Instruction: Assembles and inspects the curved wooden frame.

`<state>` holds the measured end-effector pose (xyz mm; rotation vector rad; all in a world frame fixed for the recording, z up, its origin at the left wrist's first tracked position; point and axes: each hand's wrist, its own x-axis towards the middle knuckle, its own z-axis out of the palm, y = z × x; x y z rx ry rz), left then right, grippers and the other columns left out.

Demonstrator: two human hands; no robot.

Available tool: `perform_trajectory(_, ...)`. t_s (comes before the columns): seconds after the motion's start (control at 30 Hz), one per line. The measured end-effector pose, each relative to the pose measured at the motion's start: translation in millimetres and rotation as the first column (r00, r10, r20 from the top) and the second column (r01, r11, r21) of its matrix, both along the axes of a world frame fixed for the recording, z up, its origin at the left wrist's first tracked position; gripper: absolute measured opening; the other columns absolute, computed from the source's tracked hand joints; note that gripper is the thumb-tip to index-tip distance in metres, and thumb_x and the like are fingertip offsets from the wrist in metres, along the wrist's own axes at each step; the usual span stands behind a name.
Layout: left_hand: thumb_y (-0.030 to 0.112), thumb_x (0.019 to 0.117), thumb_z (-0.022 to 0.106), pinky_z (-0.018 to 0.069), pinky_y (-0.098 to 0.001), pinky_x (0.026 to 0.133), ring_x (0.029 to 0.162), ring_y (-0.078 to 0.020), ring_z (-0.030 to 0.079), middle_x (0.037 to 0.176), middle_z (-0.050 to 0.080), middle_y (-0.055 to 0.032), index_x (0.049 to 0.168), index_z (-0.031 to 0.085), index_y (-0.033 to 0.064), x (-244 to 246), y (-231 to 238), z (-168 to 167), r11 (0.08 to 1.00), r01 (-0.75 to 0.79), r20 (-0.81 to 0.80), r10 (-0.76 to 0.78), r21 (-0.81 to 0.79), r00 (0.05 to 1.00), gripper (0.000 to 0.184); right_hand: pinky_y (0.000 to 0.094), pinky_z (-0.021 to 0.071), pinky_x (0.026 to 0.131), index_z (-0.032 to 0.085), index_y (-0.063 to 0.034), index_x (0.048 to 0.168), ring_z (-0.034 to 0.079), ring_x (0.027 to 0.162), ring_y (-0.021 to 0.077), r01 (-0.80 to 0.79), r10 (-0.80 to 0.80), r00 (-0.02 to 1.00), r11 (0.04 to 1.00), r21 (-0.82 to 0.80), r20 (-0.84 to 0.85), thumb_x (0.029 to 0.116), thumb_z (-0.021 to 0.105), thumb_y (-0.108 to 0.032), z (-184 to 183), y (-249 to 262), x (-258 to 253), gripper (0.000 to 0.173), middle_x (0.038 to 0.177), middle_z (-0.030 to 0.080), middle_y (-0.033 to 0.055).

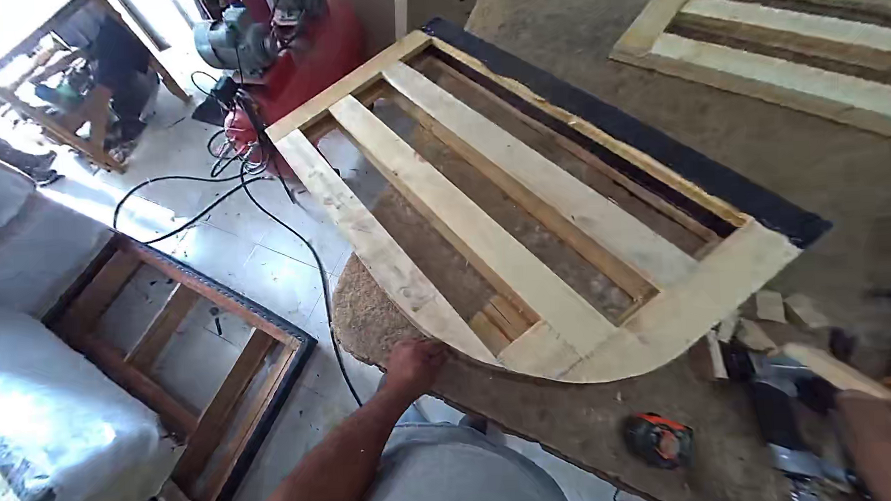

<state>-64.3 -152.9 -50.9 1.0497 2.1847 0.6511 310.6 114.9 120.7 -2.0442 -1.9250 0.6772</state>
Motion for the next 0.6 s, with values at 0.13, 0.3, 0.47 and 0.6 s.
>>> perform_trajectory(0.13, 0.038, 0.1017, 0.059, 0.0474, -0.0455, 0.11, 0.12, -0.0165, 0.065, 0.121, 0.074, 0.0015, 0.121, 0.077, 0.0266, -10, -8, 1, 0.999, 0.045, 0.11, -0.048, 0.03, 0.993, 0.029, 0.0418, 0.0641, 0.076, 0.057, 0.0059, 0.13, 0.073, 0.085, 0.0222, -0.225, 0.111, 0.852, 0.96, -0.165, -0.512, 0.1027, 0.06, -0.022, -37, -83, -52, 0.039, 0.103, 0.071, 0.0149)
perform_trajectory(0.3, 0.024, 0.1002, 0.065, 0.054, -0.0417, 0.105, 0.114, -0.016, 0.068, 0.124, 0.072, -0.0052, 0.128, 0.072, 0.0139, -25, -30, 30, 0.988, 0.136, 0.349, -0.153, 0.073, 0.925, 0.03, 0.0406, 0.0638, 0.079, 0.062, 0.0015, 0.128, 0.074, 0.085, 0.0217, -0.43, 0.055, 0.758, 0.791, -0.435, -0.65, 0.1042, 0.056, -0.021, -84, -194, -160, 0.033, 0.103, 0.074, 0.012)
perform_trajectory(0.47, 0.019, 0.0959, 0.068, 0.0582, -0.0352, 0.098, 0.104, -0.0134, 0.071, 0.118, 0.073, -0.0055, 0.138, 0.063, 0.008, -21, -41, 37, 0.95, 0.298, 0.579, -0.295, 0.092, 0.76, 0.043, 0.0348, 0.0635, 0.081, 0.067, -0.0035, 0.123, 0.074, 0.088, 0.0152, -0.457, 0.074, 0.763, 0.764, -0.455, -0.642, 0.1031, 0.058, -0.028, -107, -216, -162, 0.032, 0.102, 0.074, 0.0053)
perform_trajectory(0.6, 0.029, 0.0966, 0.069, 0.0576, -0.0354, 0.09, 0.092, -0.0117, 0.07, 0.104, 0.074, -0.0025, 0.129, 0.069, 0.0108, -13, -34, 32, 0.945, 0.324, 0.557, -0.285, 0.03, 0.78, 0.038, 0.0335, 0.0628, 0.081, 0.069, -0.0025, 0.117, 0.073, 0.086, 0.0152, -0.367, -0.045, 0.736, 0.812, -0.454, -0.675, 0.1022, 0.06, -0.025, -114, -219, -153, 0.028, 0.098, 0.074, 0.0066)
